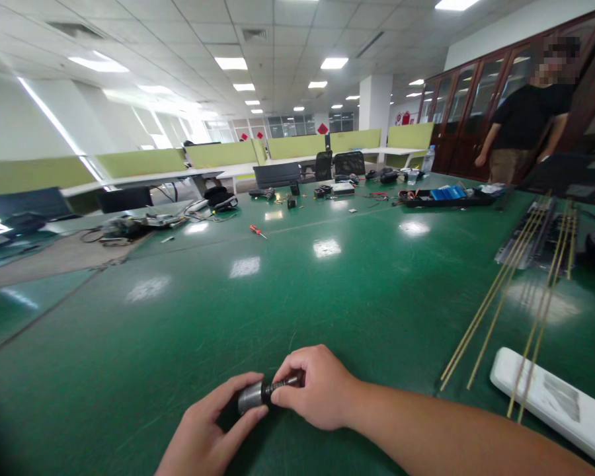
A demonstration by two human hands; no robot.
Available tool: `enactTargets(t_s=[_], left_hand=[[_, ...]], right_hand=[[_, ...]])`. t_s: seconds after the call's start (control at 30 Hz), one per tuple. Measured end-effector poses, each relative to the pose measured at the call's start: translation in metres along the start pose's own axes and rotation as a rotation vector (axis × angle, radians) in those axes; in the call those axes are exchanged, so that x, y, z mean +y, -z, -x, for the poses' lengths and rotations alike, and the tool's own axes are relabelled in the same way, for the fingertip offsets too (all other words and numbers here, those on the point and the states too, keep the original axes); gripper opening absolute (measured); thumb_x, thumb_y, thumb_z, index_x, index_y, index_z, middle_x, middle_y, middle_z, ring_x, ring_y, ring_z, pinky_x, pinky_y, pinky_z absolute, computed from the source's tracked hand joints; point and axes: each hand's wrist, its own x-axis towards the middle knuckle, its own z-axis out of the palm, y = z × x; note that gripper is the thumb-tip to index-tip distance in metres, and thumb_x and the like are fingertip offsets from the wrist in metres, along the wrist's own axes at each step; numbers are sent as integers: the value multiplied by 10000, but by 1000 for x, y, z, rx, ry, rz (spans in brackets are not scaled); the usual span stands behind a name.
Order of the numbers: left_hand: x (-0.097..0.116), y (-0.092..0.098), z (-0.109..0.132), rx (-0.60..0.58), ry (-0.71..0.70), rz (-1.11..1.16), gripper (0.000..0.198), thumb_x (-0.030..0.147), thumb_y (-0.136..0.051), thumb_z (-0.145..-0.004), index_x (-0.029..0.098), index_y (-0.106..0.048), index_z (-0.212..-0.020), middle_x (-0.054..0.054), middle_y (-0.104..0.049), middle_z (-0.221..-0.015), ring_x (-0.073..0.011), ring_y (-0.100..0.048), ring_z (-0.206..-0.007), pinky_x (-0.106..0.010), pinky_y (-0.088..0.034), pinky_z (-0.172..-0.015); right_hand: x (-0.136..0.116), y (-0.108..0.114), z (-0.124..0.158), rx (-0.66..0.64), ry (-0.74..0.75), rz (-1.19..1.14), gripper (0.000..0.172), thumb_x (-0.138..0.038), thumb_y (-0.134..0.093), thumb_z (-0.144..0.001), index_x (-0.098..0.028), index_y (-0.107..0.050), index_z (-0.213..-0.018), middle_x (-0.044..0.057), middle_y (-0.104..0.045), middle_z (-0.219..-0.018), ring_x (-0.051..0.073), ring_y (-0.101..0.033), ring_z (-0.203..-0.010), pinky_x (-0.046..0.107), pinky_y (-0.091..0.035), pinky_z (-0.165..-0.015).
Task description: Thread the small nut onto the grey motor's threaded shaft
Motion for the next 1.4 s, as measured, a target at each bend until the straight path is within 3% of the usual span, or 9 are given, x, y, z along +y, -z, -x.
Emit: enactTargets(t_s=[1.4], left_hand=[[-6, -1, -1, 27, -5, 19, 279, 418, -720, -789, 301, -744, -1041, 4, -770, -1021, -209, -736, -937, -287, -597, -869]], right_hand=[[2, -1, 2, -3, -27, -38, 101, -239, -706, -763, -164, -730, -827, -30, -603, -629, 108, -510, -561, 216, -359, -538]])
